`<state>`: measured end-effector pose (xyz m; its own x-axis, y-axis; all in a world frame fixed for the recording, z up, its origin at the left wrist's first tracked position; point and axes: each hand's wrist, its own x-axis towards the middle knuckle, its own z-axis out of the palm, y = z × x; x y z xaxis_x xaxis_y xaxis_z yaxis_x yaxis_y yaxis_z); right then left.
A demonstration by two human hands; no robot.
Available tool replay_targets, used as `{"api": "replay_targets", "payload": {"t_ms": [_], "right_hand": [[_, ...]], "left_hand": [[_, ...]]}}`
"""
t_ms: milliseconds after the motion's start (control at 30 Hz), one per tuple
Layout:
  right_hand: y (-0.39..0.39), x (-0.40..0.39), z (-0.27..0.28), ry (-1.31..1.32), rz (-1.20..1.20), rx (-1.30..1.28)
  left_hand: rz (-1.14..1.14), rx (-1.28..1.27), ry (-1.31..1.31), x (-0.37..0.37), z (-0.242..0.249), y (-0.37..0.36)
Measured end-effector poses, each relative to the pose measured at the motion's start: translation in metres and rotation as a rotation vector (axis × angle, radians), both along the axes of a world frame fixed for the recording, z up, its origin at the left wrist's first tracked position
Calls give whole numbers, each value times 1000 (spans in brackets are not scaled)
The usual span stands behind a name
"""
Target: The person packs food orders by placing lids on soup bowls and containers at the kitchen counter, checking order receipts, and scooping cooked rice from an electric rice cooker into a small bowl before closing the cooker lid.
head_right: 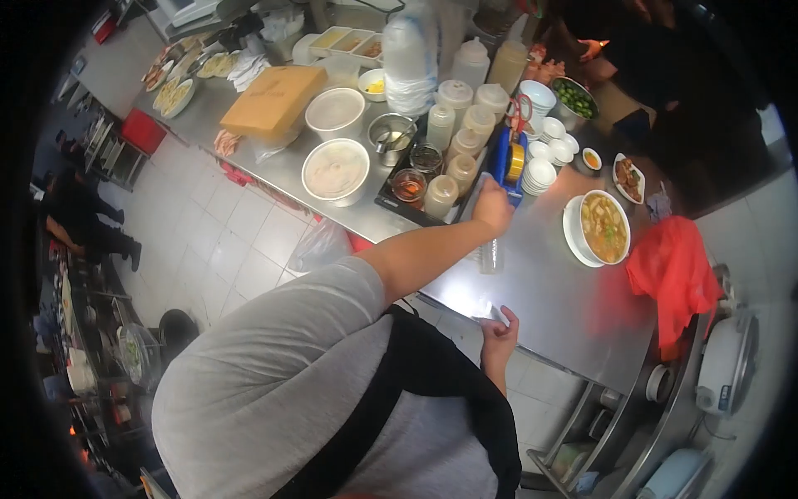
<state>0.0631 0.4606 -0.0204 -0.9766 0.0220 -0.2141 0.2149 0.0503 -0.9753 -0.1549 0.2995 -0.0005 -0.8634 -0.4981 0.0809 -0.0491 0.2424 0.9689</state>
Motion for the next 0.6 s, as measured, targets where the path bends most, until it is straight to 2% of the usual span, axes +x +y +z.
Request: {"api": "replay_targets", "payload": {"t_ms": [33,100,167,267,333,400,433,500,600], "right_hand": [[2,1,4,14,-11,-9],[8,1,14,16,-25,-70],[4,-2,30,16,10,-127],[-18,-9,73,86,67,-146],[-48,-24,116,196,138,-180],[-97,-37,166,325,255,-40],[-126,-44,188,438,322,100],[-185,-67,208,664,458,410],[-261,-106,210,976,579,892]], "left_hand": [[-55,72,94,5,8,3],[-142,-4,309,28,44,1],[-210,-308,546,68,114,-23],[-198,20,585,109,162,-81],[-117,233,521,135,164,-147],[64,426,457,170,164,-214],[231,380,464,182,154,-241],[424,375,439,196,121,-291],[517,413,450,198,69,-340]]}}
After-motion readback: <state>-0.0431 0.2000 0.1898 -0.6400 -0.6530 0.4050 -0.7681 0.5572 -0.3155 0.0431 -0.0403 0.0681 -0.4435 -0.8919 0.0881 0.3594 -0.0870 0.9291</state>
